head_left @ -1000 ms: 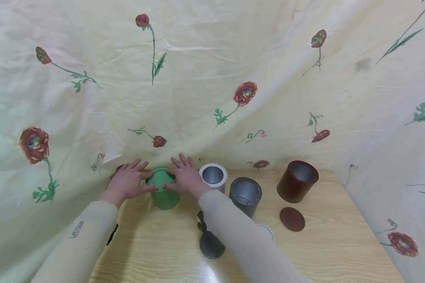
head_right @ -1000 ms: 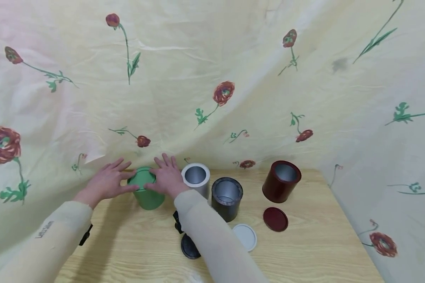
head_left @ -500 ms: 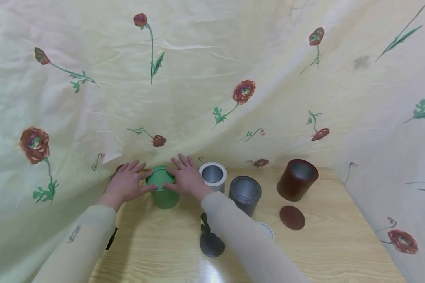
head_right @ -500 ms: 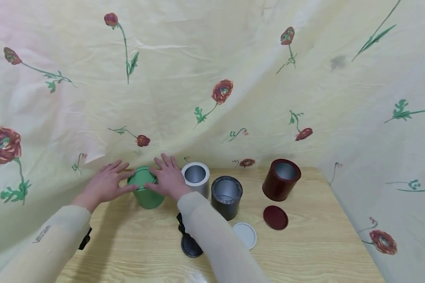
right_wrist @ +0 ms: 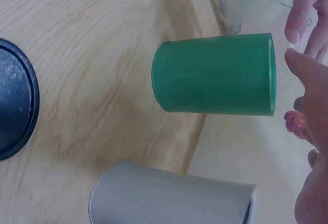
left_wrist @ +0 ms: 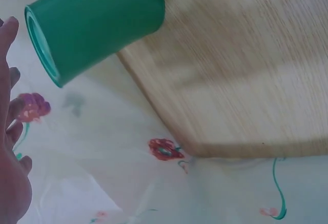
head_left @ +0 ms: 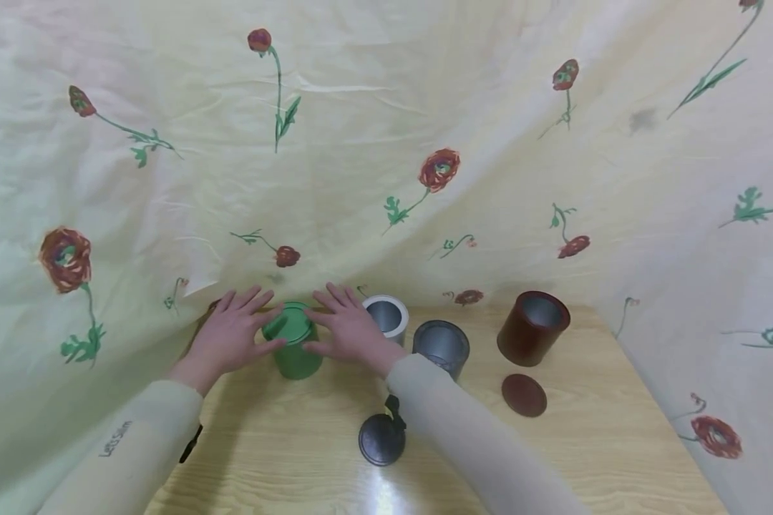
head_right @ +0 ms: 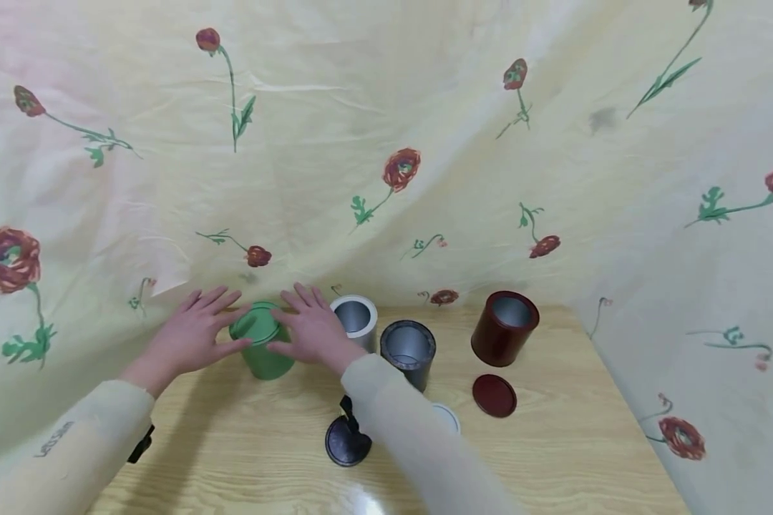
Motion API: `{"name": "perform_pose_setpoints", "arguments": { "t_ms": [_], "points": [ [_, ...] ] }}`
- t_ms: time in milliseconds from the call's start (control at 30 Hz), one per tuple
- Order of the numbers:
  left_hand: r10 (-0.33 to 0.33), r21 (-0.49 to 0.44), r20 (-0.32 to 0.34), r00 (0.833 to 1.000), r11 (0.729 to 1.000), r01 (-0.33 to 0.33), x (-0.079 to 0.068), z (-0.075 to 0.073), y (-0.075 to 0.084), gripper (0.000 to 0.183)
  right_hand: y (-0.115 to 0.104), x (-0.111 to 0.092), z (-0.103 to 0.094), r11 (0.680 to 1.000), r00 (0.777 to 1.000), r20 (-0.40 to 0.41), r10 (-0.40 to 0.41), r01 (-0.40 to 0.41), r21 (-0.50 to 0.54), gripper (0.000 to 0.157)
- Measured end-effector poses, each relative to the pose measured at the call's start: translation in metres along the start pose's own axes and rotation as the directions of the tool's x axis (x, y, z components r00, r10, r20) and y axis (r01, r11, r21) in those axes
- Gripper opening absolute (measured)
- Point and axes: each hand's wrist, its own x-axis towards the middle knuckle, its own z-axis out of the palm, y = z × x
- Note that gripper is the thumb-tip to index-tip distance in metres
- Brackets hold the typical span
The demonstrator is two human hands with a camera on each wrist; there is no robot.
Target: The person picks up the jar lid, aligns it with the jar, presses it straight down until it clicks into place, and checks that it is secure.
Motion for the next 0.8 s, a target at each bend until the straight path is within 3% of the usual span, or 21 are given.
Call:
{"name": "perform_pose_setpoints", "arguments": {
  "t_ms": [233, 533, 800],
  "points": [
    [0.013, -0.008, -0.023, 1.0, 1.0, -0.013, -0.002, -0.008, 0.011, 0.07, 0.011, -0.025, -0.012, 0.999, 0.999, -0.025, -0.031, 0.032, 0.04, 0.074],
    [0.085, 0.005, -0.049, 0.995, 0.996, -0.085, -0.003, -0.007, 0.029, 0.072, 0.026, -0.061, -0.016, 0.998, 0.999, -0.026, -0.026, 0.027, 0.064, 0.072],
    [0.119, 0.025, -0.069, 0.991, 0.993, -0.117, -0.004, -0.003, 0.046, 0.077, 0.031, -0.089, -0.019, 0.996, 0.994, -0.079, -0.069, 0.073, 0.048, 0.074]
  ]
}}
